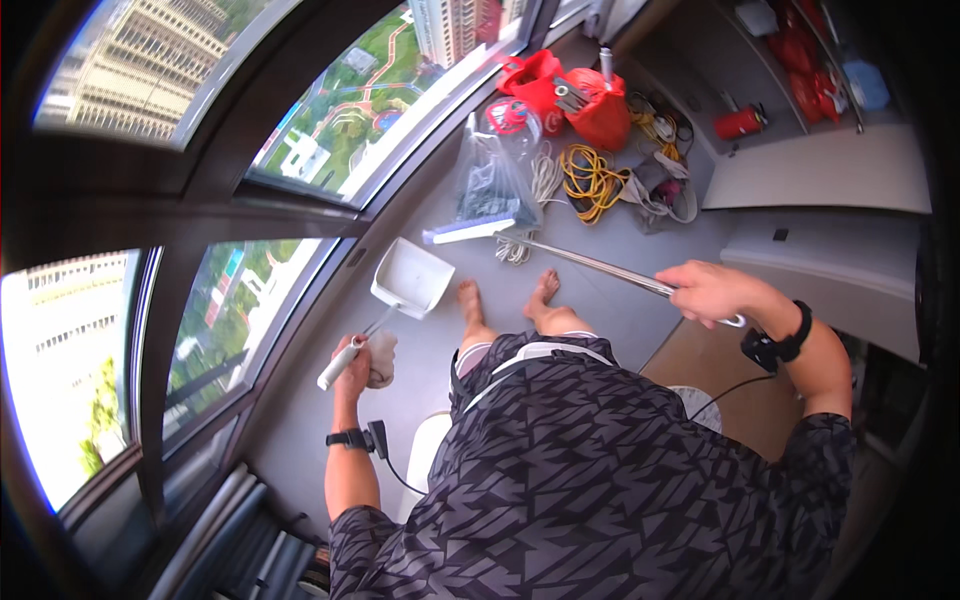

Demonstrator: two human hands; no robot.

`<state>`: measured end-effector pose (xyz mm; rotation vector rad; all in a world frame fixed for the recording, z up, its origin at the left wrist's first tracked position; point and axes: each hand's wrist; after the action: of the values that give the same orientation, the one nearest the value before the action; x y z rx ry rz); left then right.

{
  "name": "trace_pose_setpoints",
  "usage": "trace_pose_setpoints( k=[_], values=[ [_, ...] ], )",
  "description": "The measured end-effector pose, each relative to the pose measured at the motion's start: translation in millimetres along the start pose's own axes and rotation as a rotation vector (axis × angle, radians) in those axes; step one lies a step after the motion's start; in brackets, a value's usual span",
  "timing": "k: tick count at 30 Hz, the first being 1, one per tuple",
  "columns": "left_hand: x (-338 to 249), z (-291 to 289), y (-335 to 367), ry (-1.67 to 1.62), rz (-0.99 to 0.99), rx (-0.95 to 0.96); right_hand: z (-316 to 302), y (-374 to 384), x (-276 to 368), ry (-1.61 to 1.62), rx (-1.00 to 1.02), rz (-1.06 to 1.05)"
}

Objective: The person organizes tools and equipment, placing items into a bag, wrapping a power cord around a handheld drill, and plugging the drill into a power strip on the floor.

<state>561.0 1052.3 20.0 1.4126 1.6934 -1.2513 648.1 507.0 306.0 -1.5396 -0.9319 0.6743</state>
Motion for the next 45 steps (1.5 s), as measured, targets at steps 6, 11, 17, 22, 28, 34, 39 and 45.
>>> trace_pose_setpoints(
  k=[6,11,17,22,28,34,39,45],
  values=[
    [76,-42,-8,0.040,0.094,0.016,23,78,110,-0.397,0.042,-0.114],
    [114,-73,-19,0.159,0.116,-0.005,64,124,205,-0.713,0.118,-0.237],
    [152,-75,-54,-0.103,-0.185,-0.368,119,161,303,-0.658,0.325,-0.093],
    [119,-74,-56,-0.420,-0.410,-0.598,146,214,344,-0.301,0.437,0.024],
    [123,-53,-83,-0.280,-0.578,-0.568,161,224,396,-0.047,0.496,0.019],
    [114,-12,-105,-0.609,-0.624,-0.645,152,218,432,-0.034,0.569,-0.029],
    [84,4,-96,-1.218,-0.574,-0.614,152,265,445,0.622,0.719,-0.216],
    [41,-9,-88,-1.565,-0.528,-0.659,172,258,467,0.857,0.426,-0.397]
  ],
)
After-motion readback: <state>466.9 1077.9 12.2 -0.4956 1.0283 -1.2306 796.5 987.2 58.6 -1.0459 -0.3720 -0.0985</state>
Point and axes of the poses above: each hand's wrist, its own y-axis towards the middle knuckle, its own z-axis out of the palm, x = y × z, and after that the axes turned 10 degrees about z, right-handed
